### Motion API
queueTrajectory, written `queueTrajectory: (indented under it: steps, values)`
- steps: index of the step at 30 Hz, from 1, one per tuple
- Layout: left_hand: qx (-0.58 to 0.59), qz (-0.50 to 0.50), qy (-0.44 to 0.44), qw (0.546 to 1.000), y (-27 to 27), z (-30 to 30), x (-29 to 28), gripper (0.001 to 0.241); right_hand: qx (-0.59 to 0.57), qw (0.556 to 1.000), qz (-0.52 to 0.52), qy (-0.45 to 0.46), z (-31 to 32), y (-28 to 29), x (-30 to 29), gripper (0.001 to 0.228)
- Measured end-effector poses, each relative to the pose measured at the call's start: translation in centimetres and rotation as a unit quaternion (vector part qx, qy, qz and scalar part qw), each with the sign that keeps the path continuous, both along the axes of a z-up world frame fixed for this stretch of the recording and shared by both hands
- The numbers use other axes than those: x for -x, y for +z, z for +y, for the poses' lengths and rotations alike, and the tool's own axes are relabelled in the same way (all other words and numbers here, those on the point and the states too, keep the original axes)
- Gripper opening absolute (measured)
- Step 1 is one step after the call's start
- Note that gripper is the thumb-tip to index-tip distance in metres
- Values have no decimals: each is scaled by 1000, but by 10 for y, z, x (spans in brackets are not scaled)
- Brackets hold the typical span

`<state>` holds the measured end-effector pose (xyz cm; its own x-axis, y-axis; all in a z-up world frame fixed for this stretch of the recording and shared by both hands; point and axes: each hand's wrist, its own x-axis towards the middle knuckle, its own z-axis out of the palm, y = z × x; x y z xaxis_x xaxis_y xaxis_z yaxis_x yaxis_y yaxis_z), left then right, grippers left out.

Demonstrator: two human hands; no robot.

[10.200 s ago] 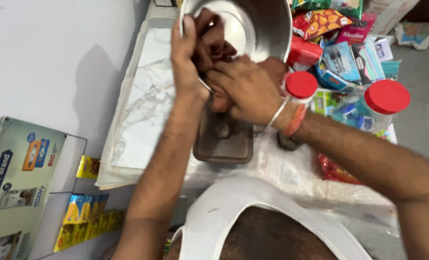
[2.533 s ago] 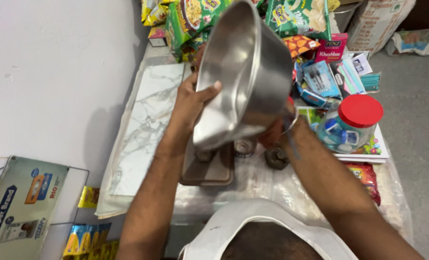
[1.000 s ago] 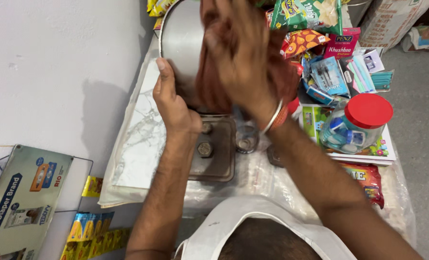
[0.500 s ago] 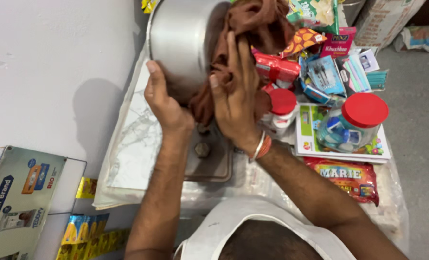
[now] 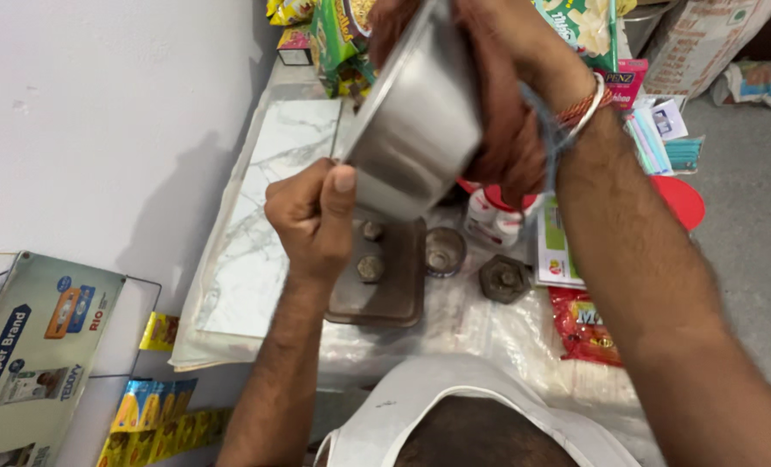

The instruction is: The person moves various grocery items and a weighing scale aside on a cluttered counter, then uses a brown cloth to wipe the counter surface and the scale. The person also wipes the inside of a metal bowl with the cloth before placing the bowl and scale back on the counter.

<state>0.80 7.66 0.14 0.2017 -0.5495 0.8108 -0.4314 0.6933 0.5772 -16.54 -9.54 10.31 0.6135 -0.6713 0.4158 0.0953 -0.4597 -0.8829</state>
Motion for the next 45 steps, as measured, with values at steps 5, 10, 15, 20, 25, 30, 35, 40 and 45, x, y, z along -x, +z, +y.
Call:
queueTrajectory:
  steps: [5,10,15,20,25,30,35,40,45]
  values:
    - [33,-99,-15,994,13,-10,-6,48,-47,988,-100,110,-18,-17,4,49]
    - [13,-91,94,991,14,-28,1,47,111,976,-168,-77,11,-34,-23,44]
    - [-18,-29,132,991,11,-37,9,47,251,936,-89,-229,48,-60,-21,42]
    - [-42,19,74,996,14,-25,0,49,38,982,-175,-68,-11,-73,-16,38]
    - [-24,49,15,998,7,-28,-16,54,-211,969,-130,-14,-107,-100,11,39]
    - [-17,-22,67,997,8,-36,-33,54,-174,955,-55,-235,-64,-112,-18,52]
    - [-8,-33,188,982,5,-36,-24,53,278,892,-12,-356,52,-88,-69,48]
    - [-26,17,184,982,9,-19,-28,54,360,884,-4,-299,69,-62,-67,50]
    - [-27,135,81,987,14,4,-48,55,-115,982,-146,23,-4,-46,-59,53]
